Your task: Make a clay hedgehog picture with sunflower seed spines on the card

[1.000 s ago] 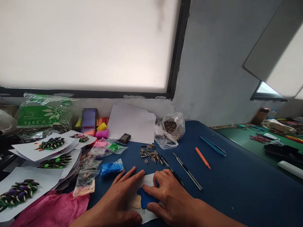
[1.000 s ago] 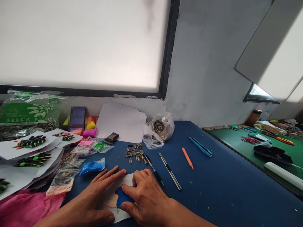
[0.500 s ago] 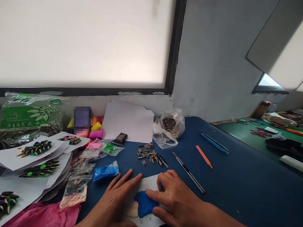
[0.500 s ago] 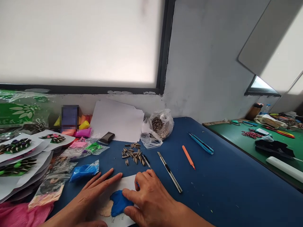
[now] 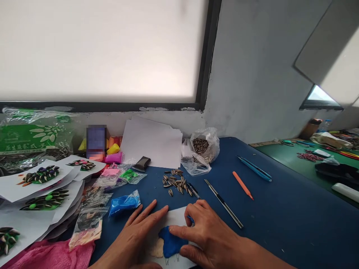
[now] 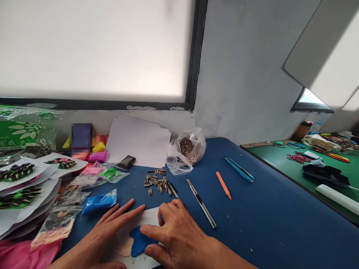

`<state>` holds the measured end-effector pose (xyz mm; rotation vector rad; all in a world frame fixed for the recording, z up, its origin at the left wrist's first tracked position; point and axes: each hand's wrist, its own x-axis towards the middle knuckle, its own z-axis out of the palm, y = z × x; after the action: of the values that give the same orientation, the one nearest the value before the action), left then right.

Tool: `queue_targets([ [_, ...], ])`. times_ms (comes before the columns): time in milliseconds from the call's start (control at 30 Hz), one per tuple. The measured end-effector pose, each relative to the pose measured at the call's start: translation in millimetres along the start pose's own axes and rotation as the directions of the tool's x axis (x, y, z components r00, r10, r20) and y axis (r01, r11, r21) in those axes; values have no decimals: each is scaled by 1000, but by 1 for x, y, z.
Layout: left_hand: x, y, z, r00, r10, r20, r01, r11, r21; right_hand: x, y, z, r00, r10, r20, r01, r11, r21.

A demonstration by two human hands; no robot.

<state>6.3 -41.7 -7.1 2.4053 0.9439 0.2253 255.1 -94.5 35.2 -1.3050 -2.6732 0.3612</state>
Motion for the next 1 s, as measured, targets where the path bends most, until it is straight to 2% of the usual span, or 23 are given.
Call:
queue_targets([
  [233,2,-3,6,1000,-7,-10,7,1000,13,1,-1,4,1000,23,-10,-23,999,-30],
  [500,2,4,-4,1000,12,27,-13,1000,13,-3,5,-1,994,76,-78,-75,997,15],
  [733,4,3,-1,999,31,38,-33,999,32,-2,1,-4,999,46,11,-46,999,0],
  [900,3,4,-3,999,27,32,-28,999,37,-6,2,-10,996,91,14,-90,996,-27],
  [1000,2,9,-7,998,34,43,-35,999,26,-12,0,-18,990,120,68,-119,993,-13],
])
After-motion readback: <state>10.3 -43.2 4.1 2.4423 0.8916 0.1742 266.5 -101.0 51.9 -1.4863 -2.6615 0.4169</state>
